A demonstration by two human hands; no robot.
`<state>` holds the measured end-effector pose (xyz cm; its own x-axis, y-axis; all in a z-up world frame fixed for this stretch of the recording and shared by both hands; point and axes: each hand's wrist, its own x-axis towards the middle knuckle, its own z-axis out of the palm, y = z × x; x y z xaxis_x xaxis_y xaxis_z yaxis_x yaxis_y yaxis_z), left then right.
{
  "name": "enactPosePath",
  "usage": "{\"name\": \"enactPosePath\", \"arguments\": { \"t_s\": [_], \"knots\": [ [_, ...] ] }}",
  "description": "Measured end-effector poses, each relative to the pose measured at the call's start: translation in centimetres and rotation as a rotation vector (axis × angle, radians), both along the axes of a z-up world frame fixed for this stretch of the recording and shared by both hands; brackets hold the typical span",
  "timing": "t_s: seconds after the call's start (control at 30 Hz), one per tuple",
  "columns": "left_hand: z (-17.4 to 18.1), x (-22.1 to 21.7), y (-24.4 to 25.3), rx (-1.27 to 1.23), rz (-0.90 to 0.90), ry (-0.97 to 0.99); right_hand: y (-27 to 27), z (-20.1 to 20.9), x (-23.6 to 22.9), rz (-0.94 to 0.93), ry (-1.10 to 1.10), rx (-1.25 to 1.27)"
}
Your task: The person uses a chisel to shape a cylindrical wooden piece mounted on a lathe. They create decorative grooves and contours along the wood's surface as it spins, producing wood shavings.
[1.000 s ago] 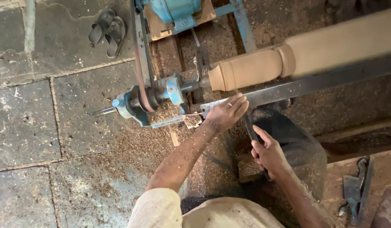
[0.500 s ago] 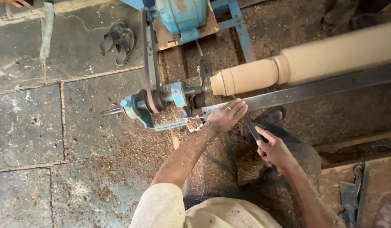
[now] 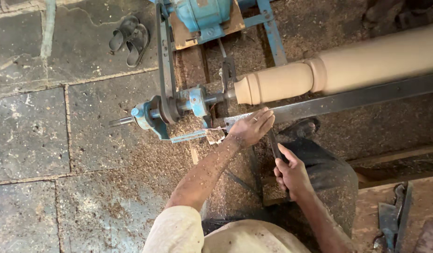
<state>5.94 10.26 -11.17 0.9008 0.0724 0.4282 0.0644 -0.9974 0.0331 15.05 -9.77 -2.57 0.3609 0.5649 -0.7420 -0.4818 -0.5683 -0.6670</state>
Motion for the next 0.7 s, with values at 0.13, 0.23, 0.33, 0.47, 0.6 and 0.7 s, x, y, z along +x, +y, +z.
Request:
{"name": "enactPosePath", "arguments": {
  "t_s": [0.13, 0.23, 0.33, 0.47, 0.6, 0.7],
  "knots": [
    [-0.3, -0.1, 0.0, -0.007, 0.001, 0.018, 0.1, 0.2, -0.3, -0.006, 0.004, -0.007],
    [-0.9, 0.3, 0.3, 0.007, 0.007, 0.057, 0.2, 0.2, -0.2, -0.013, 0.007, -0.025],
    [-1.4, 0.3, 0.1, -0.025, 0.007, 0.049, 0.3, 0.1, -0.3, -0.003, -0.012, -0.008],
    [-1.5, 0.2, 0.1, -0.081, 0.023, 0.051, 0.1, -0.1, -0.1, 0.015, -0.019, 0.011],
    [-1.7, 0.5, 0.0, -0.059, -0.035, 0.072, -1.1, 0.4, 1.1, 0.099, -0.087, 0.016],
    [-2.0, 1.3, -0.3, -0.014, -0.055, 0.026, -1.6, 1.3, 4.0, 0.210, -0.158, -0.129]
  ]
}}
